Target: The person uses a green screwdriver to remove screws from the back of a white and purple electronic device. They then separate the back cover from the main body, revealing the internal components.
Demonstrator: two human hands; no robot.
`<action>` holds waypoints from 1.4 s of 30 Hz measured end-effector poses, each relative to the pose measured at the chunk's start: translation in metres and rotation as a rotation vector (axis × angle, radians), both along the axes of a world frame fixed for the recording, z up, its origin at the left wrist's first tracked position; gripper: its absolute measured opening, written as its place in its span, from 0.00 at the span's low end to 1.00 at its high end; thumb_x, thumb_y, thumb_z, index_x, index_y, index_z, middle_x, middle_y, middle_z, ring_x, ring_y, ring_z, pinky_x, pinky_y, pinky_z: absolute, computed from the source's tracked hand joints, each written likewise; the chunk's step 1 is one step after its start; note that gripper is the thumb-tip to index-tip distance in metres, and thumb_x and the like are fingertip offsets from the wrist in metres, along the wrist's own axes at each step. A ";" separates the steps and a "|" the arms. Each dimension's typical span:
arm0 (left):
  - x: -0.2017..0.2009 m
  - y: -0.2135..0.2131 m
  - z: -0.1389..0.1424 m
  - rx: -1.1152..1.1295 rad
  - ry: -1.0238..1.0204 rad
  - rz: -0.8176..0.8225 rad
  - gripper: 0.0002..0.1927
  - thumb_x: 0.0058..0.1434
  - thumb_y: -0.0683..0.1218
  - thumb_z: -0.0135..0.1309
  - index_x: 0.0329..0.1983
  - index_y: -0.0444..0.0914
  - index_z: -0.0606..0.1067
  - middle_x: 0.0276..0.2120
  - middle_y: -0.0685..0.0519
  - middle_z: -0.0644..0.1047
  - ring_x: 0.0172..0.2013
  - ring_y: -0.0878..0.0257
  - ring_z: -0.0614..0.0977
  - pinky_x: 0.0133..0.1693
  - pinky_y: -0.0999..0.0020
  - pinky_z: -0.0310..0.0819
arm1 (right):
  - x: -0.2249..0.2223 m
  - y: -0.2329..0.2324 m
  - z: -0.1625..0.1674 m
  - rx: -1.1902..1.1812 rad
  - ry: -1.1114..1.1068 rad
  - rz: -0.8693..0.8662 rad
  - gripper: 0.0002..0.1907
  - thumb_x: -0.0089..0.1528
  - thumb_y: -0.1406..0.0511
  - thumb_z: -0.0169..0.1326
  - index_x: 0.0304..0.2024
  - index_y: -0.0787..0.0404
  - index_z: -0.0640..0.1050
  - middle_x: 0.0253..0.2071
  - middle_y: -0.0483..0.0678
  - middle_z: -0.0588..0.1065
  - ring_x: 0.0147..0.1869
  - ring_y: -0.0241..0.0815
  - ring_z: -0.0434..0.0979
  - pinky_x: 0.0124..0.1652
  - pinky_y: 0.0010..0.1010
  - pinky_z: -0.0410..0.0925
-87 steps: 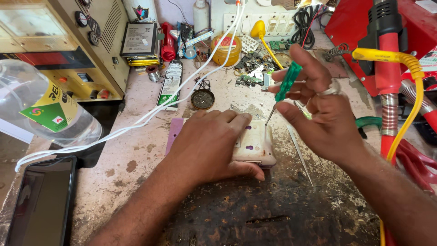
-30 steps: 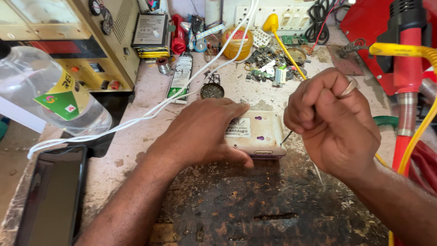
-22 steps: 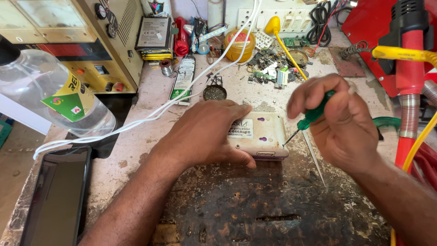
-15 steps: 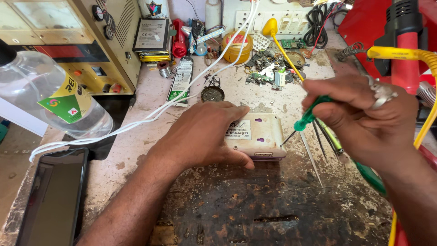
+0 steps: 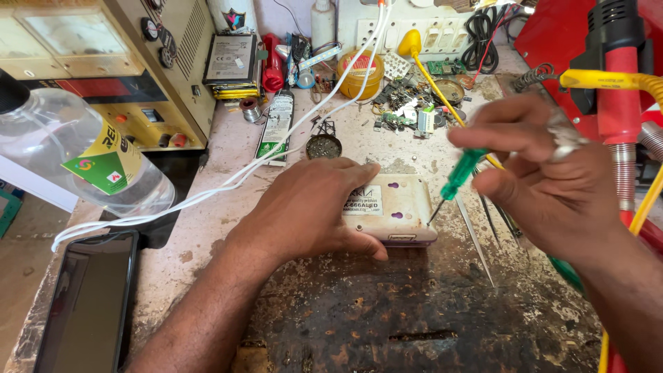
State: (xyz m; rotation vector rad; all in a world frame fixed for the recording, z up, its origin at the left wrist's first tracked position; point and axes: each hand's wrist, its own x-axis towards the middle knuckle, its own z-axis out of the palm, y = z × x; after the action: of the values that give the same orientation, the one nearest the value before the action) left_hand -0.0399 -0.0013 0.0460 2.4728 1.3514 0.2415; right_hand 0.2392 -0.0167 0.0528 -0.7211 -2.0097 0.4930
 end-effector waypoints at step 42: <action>-0.013 -0.001 0.017 -0.142 0.044 0.237 0.56 0.31 0.67 0.77 0.62 0.41 0.69 0.54 0.48 0.76 0.55 0.54 0.78 0.57 0.53 0.71 | 0.005 0.007 -0.005 -0.079 0.153 -0.118 0.10 0.67 0.72 0.59 0.51 0.62 0.80 0.52 0.54 0.74 0.52 0.43 0.77 0.47 0.31 0.74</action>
State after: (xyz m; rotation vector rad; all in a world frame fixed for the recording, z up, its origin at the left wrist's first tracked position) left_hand -0.0531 -0.0018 0.0631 2.2144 1.6223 0.1384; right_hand 0.2441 -0.0093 0.0477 -0.8208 -1.8027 0.5430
